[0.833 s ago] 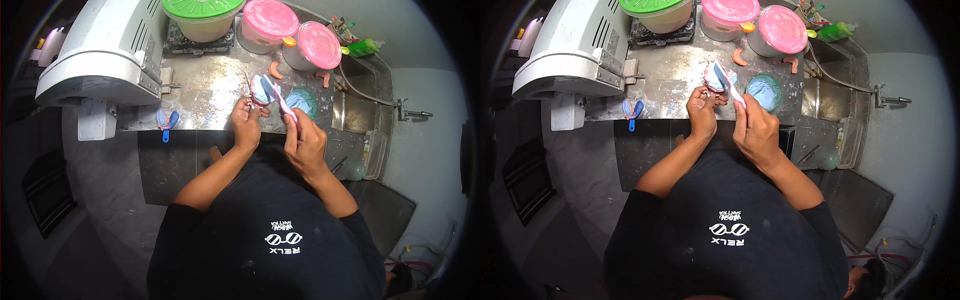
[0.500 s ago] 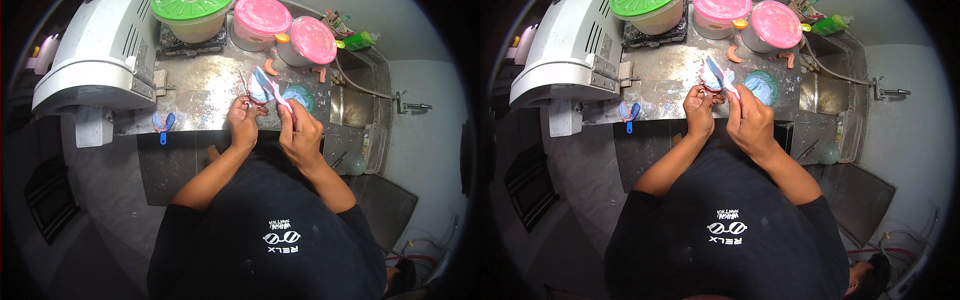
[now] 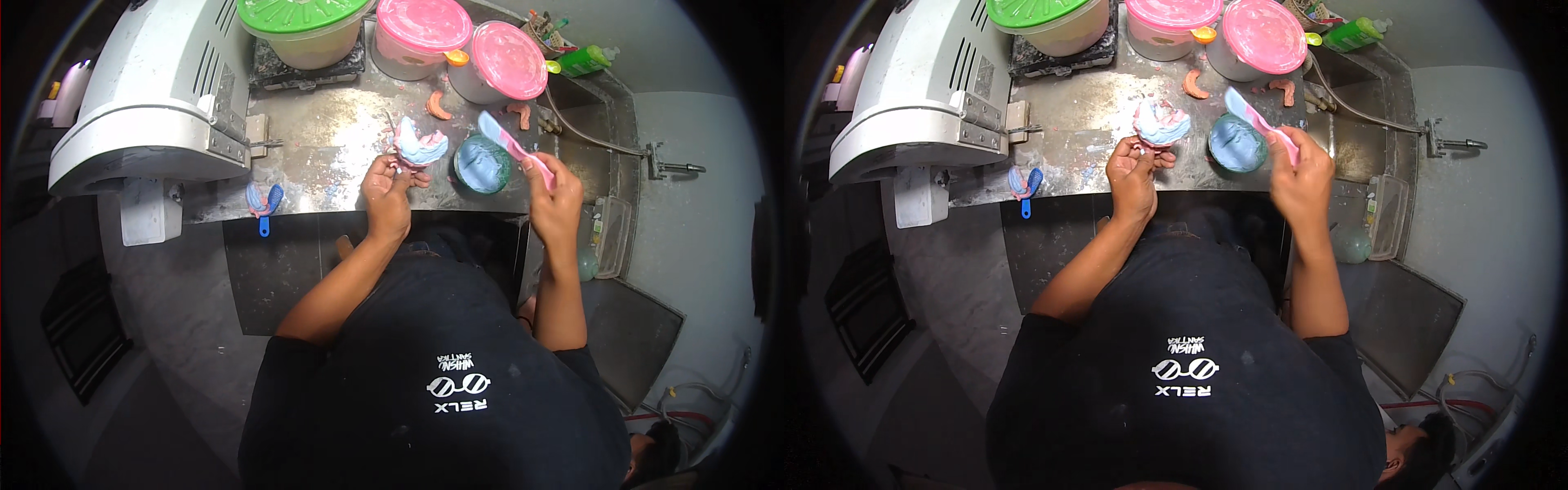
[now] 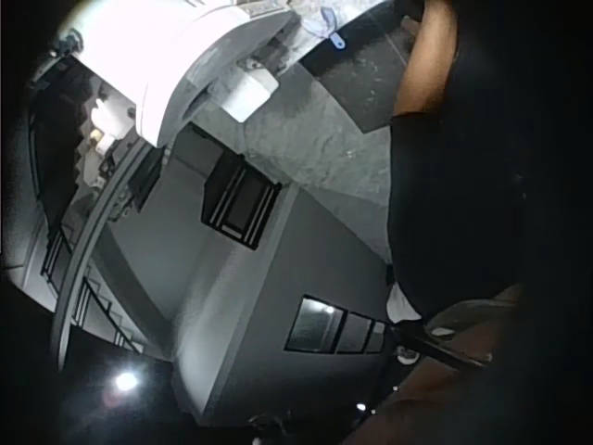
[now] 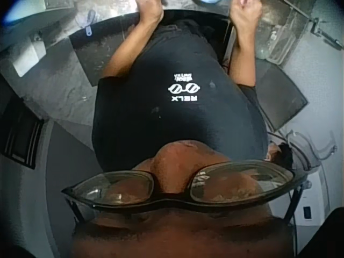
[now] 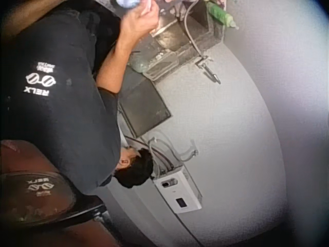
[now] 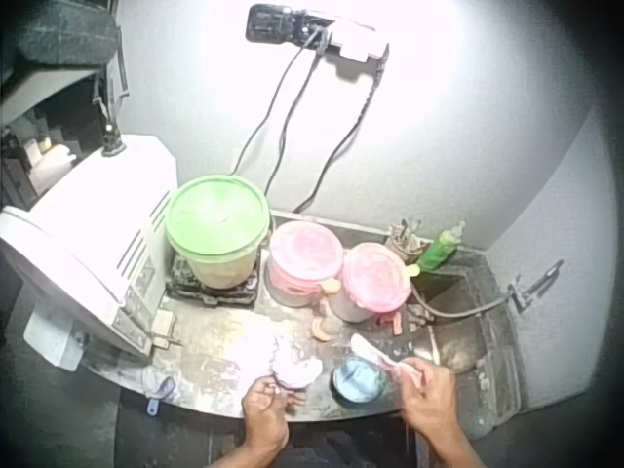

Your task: The person applies a blue dental impression material to a pink dental tray, spreading it with a small pink tool, and then washes a green bowl and the tool in a sink.

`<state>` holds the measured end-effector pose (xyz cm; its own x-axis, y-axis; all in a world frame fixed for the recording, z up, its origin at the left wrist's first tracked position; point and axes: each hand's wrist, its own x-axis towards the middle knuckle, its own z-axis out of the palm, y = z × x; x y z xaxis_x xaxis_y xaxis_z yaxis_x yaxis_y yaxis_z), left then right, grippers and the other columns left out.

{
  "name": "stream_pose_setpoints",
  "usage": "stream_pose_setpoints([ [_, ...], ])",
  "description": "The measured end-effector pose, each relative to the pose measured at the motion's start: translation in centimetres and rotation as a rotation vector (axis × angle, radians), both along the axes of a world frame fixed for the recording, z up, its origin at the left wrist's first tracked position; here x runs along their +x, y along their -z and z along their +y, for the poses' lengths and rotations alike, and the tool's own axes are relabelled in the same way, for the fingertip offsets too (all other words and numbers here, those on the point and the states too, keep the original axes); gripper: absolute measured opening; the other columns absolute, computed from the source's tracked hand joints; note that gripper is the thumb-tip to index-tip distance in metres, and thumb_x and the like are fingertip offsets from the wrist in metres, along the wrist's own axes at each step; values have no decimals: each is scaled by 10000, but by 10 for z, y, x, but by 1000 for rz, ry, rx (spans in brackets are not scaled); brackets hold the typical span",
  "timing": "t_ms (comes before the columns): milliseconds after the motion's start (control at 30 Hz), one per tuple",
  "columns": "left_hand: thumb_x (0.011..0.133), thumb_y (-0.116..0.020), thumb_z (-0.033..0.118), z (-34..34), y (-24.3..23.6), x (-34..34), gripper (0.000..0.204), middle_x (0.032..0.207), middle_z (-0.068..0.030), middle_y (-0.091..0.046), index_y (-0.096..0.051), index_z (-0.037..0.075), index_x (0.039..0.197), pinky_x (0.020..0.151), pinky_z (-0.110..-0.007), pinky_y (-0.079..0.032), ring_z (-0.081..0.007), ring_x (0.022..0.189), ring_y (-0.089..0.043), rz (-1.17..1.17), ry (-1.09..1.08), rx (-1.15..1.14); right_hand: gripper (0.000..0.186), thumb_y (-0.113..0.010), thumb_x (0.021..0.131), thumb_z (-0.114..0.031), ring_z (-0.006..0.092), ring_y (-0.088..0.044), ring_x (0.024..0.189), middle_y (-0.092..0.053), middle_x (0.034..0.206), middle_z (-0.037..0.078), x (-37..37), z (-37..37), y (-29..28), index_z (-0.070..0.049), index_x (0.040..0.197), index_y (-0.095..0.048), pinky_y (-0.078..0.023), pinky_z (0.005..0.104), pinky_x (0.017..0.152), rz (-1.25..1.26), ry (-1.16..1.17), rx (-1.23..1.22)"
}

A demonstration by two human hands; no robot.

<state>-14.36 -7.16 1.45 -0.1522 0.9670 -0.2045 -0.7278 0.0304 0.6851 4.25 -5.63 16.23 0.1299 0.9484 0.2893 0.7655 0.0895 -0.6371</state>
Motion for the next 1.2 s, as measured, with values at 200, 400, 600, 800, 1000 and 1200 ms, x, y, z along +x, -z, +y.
stream_pose_setpoints([
  [200, 924, -514, -36, -2, 7, -16, 100, 858, -153, -647, -527, -58, 1021, 670, -310, -552, -214, 713, -666, 45, 1, -42, 180, -613, 894, -206, 474, -607, 786, -632, 770, 261, 39, 2, 53, -41, 909, -683, -469, 536, 694, -447, 90, -439],
  [400, 930, -517, -31, -4, 15, -21, 95, 862, -149, -652, -535, -55, 1020, 668, -310, -552, -204, 710, -665, 68, 0, -40, 198, -639, 885, -211, 424, -632, 741, -654, 778, 234, 44, -2, 84, -26, 919, -700, -476, 477, 671, -246, 23, -551],
  [600, 960, -525, 17, -4, 20, -21, 57, 835, -140, -662, -522, -20, 1004, 701, -340, -581, -195, 713, -665, 114, 17, -65, 198, -679, 885, -179, 97, -434, 495, -519, 616, -9, 63, 3, 77, 18, 912, -677, -327, 254, 462, 567, 56, -829],
  [800, 963, -503, -4, -2, 19, -15, 64, 846, -141, -659, -533, -25, 1016, 668, -312, -566, -193, 714, -664, 117, 23, -76, 152, -676, 896, -134, 15, -338, 493, -454, 622, -65, 49, -6, 32, 11, 941, -670, -260, 196, 438, 1109, -23, -908],
  [1000, 940, -501, -39, 4, 3, 4, 65, 860, -135, -645, -524, -26, 1000, 668, -294, -549, -193, 715, -657, 64, 23, -78, 159, -633, 918, -113, 131, -574, 577, -633, 702, 66, -41, -32, 6, 25, 991, -662, -433, 266, 534, 264, -153, -189],
  [1200, 925, -497, -71, 4, -7, 14, 81, 871, -119, -631, -525, -31, 988, 673, -288, -545, -178, 710, -652, 11, 31, -43, 106, -606, 901, -29, 337, -629, 588, -618, 704, 199, -75, -35, 21, 47, 976, -607, -480, 370, 527, -32, -236, 102],
])
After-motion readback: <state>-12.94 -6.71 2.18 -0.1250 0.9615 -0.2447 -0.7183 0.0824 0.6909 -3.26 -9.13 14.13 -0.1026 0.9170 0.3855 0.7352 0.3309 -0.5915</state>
